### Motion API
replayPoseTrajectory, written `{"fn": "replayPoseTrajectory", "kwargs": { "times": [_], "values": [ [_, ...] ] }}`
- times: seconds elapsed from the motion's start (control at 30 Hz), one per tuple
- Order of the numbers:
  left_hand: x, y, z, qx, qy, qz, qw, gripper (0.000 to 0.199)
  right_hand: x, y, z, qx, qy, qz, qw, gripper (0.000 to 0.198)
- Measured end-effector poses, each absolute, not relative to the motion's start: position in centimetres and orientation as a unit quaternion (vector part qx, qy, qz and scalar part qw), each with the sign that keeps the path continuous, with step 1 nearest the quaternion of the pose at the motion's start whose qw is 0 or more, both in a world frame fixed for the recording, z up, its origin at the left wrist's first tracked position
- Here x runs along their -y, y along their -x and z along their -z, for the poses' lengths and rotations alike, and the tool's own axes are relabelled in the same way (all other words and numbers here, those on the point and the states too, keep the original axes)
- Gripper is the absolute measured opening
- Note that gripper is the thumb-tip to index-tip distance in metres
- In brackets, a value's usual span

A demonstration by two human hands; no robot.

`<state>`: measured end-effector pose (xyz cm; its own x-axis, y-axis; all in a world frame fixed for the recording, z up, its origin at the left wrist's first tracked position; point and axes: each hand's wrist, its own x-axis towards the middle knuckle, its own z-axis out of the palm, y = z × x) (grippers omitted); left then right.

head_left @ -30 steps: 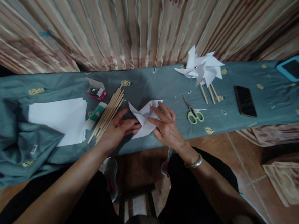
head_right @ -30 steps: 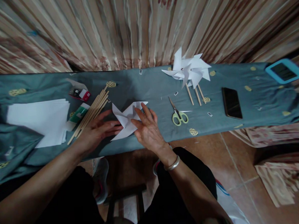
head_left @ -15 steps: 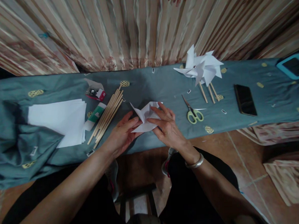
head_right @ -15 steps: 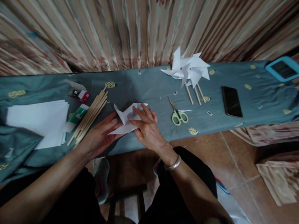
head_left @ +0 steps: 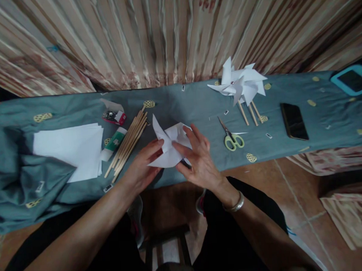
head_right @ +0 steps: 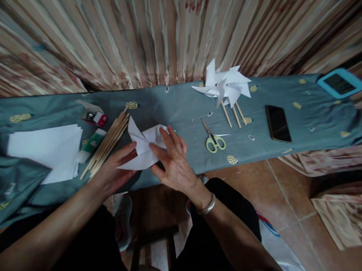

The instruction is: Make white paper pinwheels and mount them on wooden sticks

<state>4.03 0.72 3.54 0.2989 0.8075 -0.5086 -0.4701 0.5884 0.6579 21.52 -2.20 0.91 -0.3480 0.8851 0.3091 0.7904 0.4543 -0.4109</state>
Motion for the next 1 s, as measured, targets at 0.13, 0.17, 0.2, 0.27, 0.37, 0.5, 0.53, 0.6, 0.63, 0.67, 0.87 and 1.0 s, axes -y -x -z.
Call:
{"fn": "replayPoseTrajectory", "kwargs": {
  "times": [0.13, 0.17, 0.2, 0.27, 0.37, 0.5, 0.53, 0.6, 0.63, 0.67, 0.87, 1.0],
  "values": [
    [-0.9, -4.0, -3.6, -0.42, -0.236, -0.418, 0.77, 0.037, 2.5, -21.2, -1.4, 0.826, 0.495, -0.089, 0.254, 0.071],
    [-0.9, -4.0, -3.7, -0.424, -0.244, -0.418, 0.765, 0.037, 2.6, -21.2, -1.5, 0.828, 0.492, -0.089, 0.255, 0.076],
    [-1.0, -4.0, -3.7, -0.43, -0.251, -0.417, 0.76, 0.037, 2.6, -21.1, -1.5, 0.829, 0.49, -0.09, 0.255, 0.079],
    [-1.0, -4.2, -3.6, -0.445, -0.259, -0.418, 0.749, 0.035, 2.8, -21.0, -1.7, 0.828, 0.49, -0.098, 0.253, 0.08],
    [-1.0, -4.5, -3.3, -0.456, -0.264, -0.43, 0.733, 0.034, 2.9, -21.1, -1.9, 0.822, 0.494, -0.122, 0.255, 0.078],
    [-1.0, -4.7, -2.9, -0.459, -0.263, -0.44, 0.726, 0.037, 3.1, -21.5, -2.0, 0.808, 0.494, -0.167, 0.273, 0.066],
    [-1.0, -4.8, -2.9, -0.46, -0.26, -0.441, 0.725, 0.038, 3.1, -21.6, -2.0, 0.803, 0.494, -0.179, 0.281, 0.063],
    [-1.0, -4.9, -2.9, -0.461, -0.255, -0.446, 0.724, 0.038, 3.1, -21.8, -2.1, 0.792, 0.494, -0.201, 0.297, 0.058],
    [-0.9, -5.0, -2.9, -0.462, -0.253, -0.447, 0.723, 0.038, 3.1, -21.9, -2.1, 0.788, 0.494, -0.209, 0.304, 0.057],
    [-0.9, -5.0, -2.9, -0.463, -0.252, -0.448, 0.722, 0.038, 3.1, -22.0, -2.1, 0.784, 0.494, -0.215, 0.309, 0.056],
    [-0.9, -5.1, -2.6, -0.463, -0.266, -0.448, 0.718, 0.032, 3.1, -22.0, -2.3, 0.771, 0.489, -0.233, 0.334, 0.059],
    [-0.8, -5.1, -2.8, -0.465, -0.272, -0.438, 0.719, 0.027, 3.0, -22.3, -2.6, 0.763, 0.496, -0.243, 0.335, 0.052]
  ]
}}
